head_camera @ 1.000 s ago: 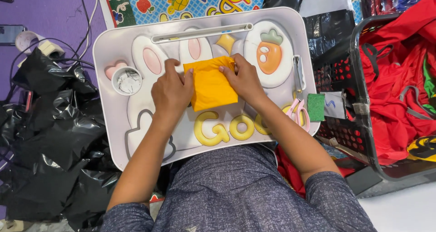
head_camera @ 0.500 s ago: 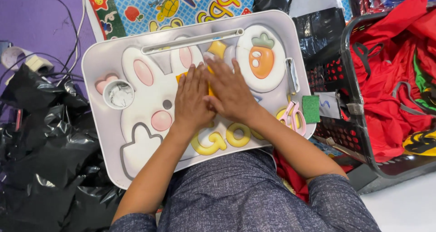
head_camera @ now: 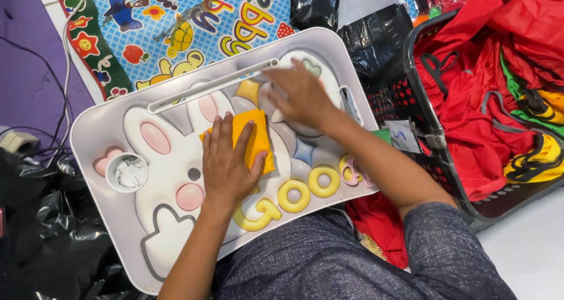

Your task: The person wipes a yellow drawstring bag with a green sponge, then folds the bag and places it into a clear plastic bag. They then place the plastic bag into a black shipping bag and seal it.

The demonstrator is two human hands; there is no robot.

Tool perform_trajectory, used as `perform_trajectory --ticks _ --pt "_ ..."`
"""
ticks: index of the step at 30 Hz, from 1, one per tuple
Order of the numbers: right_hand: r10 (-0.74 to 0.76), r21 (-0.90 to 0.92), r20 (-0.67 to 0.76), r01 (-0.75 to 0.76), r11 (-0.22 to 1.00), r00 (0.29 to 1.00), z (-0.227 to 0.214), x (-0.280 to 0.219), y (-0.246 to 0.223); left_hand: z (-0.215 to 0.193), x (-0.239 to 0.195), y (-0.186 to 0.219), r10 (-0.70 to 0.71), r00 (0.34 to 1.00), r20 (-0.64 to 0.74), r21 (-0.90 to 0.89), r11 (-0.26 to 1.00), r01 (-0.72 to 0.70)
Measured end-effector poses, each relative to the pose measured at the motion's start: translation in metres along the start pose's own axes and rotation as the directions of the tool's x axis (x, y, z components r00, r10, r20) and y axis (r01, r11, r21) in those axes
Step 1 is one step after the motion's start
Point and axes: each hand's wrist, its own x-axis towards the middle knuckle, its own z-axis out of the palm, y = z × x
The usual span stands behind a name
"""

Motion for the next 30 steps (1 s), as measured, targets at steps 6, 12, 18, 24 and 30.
perform_trajectory --ticks 6,12,18,24,30 --pt "0.438 0.152 -0.437 -0.416 0.897 0.785 -0.03 0.082 0.202 -0.01 0.005 0.007 0.064 0.993 -0.101 0.068 0.996 -0.057" --pt "0.907 0.07 -0.23 -0.924 0.377 0.353 0.016 0.051 0.352 -0.011 0.01 0.005 0.048 0.999 -0.024 0.06 0.997 -0.046" --pt "0.957 -0.41 0.126 -0.865 0.29 0.261 0.071 0.009 0.411 -0.006 0.014 0.003 0.03 1.0 -0.007 0.043 0.999 -0.029" --pt "0.924 -0.558 0.268 -0.737 0.381 0.274 0.098 -0.013 0.422 -0.002 0.013 0.0 0.034 0.999 0.019 0.053 0.998 -0.035" --pt "0.931 -0.592 0.259 -0.72 0.363 0.256 0.091 -0.011 0.415 -0.002 0.014 0.002 0.018 1.0 -0.002 0.056 0.998 -0.018"
